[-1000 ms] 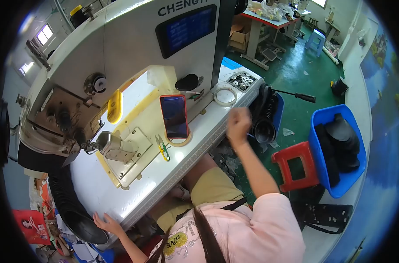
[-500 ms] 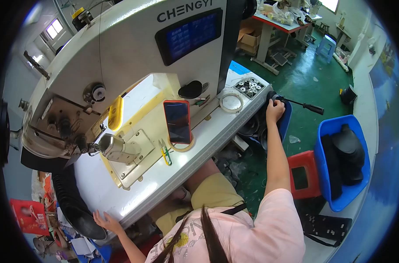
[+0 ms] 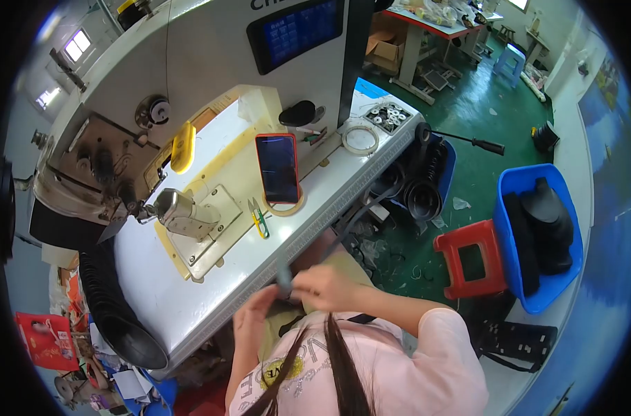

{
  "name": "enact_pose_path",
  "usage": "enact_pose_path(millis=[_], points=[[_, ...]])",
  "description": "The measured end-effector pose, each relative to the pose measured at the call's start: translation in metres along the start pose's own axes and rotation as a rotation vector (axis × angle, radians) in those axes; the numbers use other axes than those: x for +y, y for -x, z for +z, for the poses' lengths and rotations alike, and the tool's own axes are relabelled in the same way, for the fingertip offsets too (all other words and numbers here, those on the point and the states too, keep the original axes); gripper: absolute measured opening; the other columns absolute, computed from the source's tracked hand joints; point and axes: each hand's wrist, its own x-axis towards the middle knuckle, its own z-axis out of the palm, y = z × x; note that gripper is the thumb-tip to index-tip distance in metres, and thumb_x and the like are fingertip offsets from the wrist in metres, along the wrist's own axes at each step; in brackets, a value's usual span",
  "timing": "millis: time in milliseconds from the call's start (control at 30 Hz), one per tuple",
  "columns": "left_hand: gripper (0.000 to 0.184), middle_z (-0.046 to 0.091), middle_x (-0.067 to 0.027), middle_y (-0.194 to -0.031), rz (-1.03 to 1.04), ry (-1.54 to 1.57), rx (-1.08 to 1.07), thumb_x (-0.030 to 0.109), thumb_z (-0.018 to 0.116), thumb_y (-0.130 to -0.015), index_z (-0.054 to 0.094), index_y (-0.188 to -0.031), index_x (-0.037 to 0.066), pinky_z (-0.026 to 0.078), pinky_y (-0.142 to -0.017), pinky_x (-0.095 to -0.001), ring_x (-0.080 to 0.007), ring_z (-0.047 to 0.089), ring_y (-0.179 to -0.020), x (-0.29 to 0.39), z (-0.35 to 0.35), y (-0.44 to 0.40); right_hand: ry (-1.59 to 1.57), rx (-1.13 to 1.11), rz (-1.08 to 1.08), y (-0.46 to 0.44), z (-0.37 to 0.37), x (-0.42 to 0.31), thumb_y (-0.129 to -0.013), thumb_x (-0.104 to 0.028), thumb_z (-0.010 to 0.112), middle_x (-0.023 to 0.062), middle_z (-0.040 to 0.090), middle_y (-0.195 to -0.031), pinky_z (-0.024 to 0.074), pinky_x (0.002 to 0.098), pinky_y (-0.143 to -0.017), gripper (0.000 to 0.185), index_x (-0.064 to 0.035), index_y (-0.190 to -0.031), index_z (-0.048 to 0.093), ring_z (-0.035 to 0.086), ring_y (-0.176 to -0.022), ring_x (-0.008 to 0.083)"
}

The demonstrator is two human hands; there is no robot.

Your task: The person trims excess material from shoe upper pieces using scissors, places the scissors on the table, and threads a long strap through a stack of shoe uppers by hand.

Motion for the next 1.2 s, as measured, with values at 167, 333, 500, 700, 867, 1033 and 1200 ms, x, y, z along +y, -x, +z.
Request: enact_pose_path(millis=[167, 333, 500, 700, 867, 1033, 1200], points=[[0.055, 0.048, -0.0195, -0.118, -0.268, 0.391, -0.029, 0.043, 0.043, -0.088, 0.048, -0.116, -0.004, 0.031, -0.098, -0.0377, -0.0269, 0.044, -0.113, 0.013, 0.030, -0.001, -0.065, -0.302, -0.026, 0.010, 0.056, -0.008, -0.078, -0.019, 0.059, 0.0136, 0.057, -0.074, 0.0452, 0.0425, -0.058, 0.016, -0.0064, -0.085, 0.053, 0.057, -0.068, 0.0350], [0.032, 0.049, -0.0028, -0.058, -0.121, 0.920, 0.165, 0.027, 0.035, -0.094, 0.056, -0.086, 0.003, 0.039, -0.058, -0.0294, -0.0128, 0.046, -0.054, 0.016, -0.016, 0.016, 0.058, -0.510, 0.051, 0.014, 0.064, -0.004, -0.078, -0.023, 0.057, 0.0155, 0.058, -0.076, 0.0455, 0.0457, -0.062, 0.021, -0.0069, -0.089, 0.049, 0.057, -0.071, 0.0376], [0.026, 0.020, 0.0038, -0.045, 0.359, 0.810, 0.705, 0.024, 0.038, -0.094, 0.048, -0.078, 0.006, 0.018, -0.037, -0.0246, -0.0064, 0.017, -0.038, 0.097, -0.105, 0.097, 0.525, -0.354, 0.326, 0.029, 0.000, 0.080, -0.068, -0.012, 0.055, 0.0128, 0.059, -0.075, 0.0449, 0.0414, -0.066, 0.011, -0.0071, -0.077, 0.059, 0.059, -0.073, 0.0323], [0.023, 0.023, 0.0018, -0.047, 0.653, 0.432, 0.862, 0.015, 0.034, -0.095, 0.046, -0.090, -0.004, 0.021, -0.044, -0.0228, -0.0077, 0.017, -0.039, 0.145, -0.201, 0.227, 1.060, -0.060, 0.309, 0.068, -0.122, 0.191, -0.066, -0.012, 0.062, 0.0098, 0.057, -0.083, 0.0363, 0.0399, -0.092, 0.011, -0.0058, -0.073, 0.056, 0.054, -0.093, 0.0257], [0.024, 0.023, 0.0010, -0.048, 0.685, 0.456, 0.867, 0.015, 0.034, -0.095, 0.046, -0.091, -0.005, 0.020, -0.044, -0.0228, -0.0077, 0.018, -0.040, 0.147, -0.259, 0.275, 1.212, 0.185, 0.089, 0.056, -0.164, 0.179, -0.070, -0.006, 0.057, 0.0119, 0.055, -0.090, 0.0272, 0.0473, -0.102, 0.013, -0.0026, -0.083, 0.055, 0.048, -0.106, 0.0288], [0.027, 0.023, 0.0007, -0.051, 0.654, 0.515, 1.076, 0.016, 0.032, -0.095, 0.047, -0.094, -0.006, 0.020, -0.045, -0.0243, -0.0085, 0.020, -0.042, 0.157, -0.245, 0.262, 1.142, 0.328, 0.131, 0.056, -0.181, 0.187, -0.069, 0.001, 0.052, 0.0125, 0.057, -0.097, 0.0301, 0.0466, -0.101, 0.021, -0.0011, -0.089, 0.056, 0.049, -0.107, 0.0305], [0.029, 0.024, 0.0011, -0.051, 0.755, 0.448, 1.166, 0.021, 0.033, -0.094, 0.046, -0.094, -0.005, 0.020, -0.045, -0.0233, -0.0087, 0.018, -0.041, 0.162, -0.226, 0.244, 1.081, 0.395, 0.257, 0.066, -0.158, 0.197, -0.069, 0.001, 0.051, 0.0176, 0.057, -0.091, 0.0311, 0.0479, -0.100, 0.019, 0.0005, -0.088, 0.056, 0.052, -0.101, 0.0335]])
